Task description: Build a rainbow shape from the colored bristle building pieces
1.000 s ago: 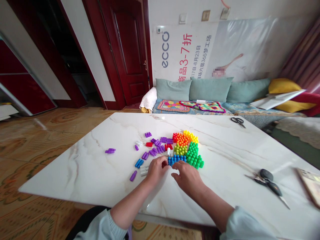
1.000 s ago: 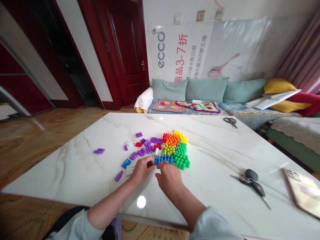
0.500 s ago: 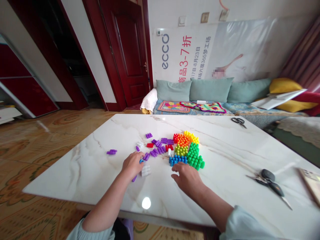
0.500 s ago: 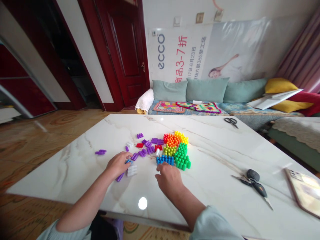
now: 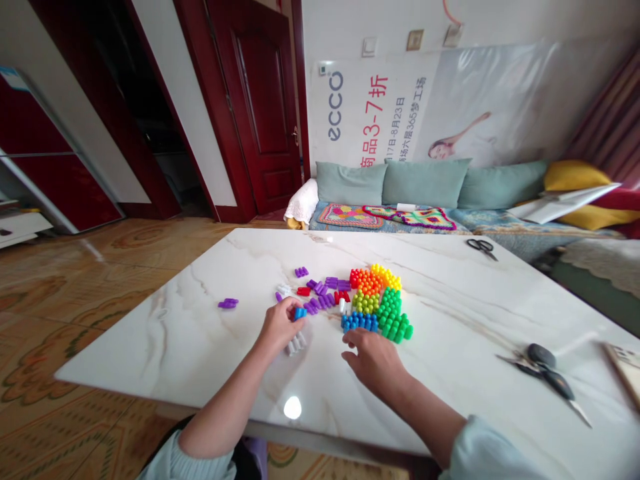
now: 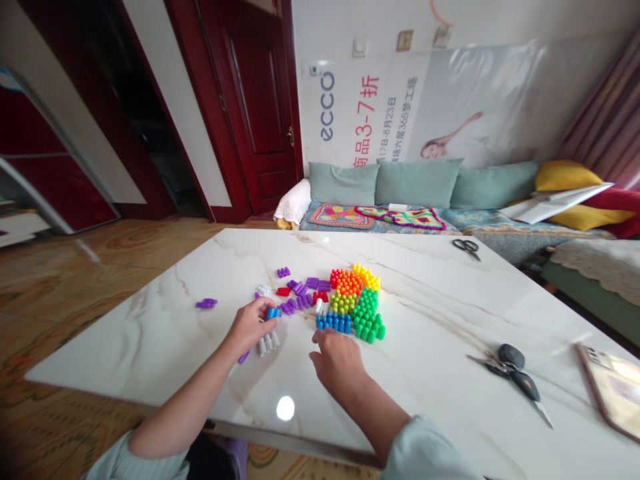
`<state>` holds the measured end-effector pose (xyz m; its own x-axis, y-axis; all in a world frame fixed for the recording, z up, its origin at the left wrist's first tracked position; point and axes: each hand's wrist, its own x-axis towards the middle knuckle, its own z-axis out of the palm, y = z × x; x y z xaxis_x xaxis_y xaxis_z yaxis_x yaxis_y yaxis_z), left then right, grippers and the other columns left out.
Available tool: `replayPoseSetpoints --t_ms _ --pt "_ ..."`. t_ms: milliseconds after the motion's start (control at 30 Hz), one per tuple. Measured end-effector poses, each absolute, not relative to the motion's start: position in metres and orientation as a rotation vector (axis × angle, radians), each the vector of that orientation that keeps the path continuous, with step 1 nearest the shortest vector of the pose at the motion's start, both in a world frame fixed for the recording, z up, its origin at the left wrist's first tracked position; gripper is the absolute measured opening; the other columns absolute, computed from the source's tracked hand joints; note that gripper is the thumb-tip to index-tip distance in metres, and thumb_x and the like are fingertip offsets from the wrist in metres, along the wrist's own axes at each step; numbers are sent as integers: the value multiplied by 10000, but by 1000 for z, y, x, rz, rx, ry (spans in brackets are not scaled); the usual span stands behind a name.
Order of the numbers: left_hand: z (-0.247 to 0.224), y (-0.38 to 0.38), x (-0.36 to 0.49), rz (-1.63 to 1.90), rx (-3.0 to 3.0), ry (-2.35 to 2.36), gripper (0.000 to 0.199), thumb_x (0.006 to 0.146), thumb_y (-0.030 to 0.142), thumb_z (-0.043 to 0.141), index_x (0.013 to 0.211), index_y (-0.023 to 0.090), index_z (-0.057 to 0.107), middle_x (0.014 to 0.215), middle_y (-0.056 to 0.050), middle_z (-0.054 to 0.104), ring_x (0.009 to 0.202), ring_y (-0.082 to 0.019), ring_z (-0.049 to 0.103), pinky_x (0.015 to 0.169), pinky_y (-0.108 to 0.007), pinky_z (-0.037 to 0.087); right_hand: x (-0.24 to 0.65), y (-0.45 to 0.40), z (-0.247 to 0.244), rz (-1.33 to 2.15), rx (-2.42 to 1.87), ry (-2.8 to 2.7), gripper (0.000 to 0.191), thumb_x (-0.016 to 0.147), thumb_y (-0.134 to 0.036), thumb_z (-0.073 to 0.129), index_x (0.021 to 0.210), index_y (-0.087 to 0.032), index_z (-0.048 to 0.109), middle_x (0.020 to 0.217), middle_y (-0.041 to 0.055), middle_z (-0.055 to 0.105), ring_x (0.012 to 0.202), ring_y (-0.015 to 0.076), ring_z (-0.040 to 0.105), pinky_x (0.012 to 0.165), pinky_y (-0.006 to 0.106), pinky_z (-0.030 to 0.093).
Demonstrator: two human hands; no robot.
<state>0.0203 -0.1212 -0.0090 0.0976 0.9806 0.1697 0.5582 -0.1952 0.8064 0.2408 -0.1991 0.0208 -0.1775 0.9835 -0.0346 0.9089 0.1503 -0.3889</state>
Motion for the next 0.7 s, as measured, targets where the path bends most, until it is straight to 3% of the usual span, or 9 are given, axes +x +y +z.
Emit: replayPoseSetpoints --t_ms 167,400,700 --pt "-7 -144 61 1054 1309 929 362 665 331 759 917 189 542 780 8 625 718 -144 606 671 -266 509 239 -196 15 639 -1750 -1975 360 759 -259 648 1108 -178 613 975 49 700 814 182 654 712 280 452" --pt "-19 -158 83 1080 1228 844 374 640 375 802 742 165 509 712 21 584 680 -115 575 662 -234 464 236 -193 11 1026 -1541 -1679 114 778 -238 559 817 -160 633 722 -1 666 569 121 647 542 213 454" --pt "-25 -157 83 1004 1259 952 305 662 387 757 766 156 588 692 5 611 645 -121 562 638 -250 447 244 -190 24 817 -1585 -1635 162 747 -180 574 878 -160 668 701 5 674 620 132 641 589 212 470"
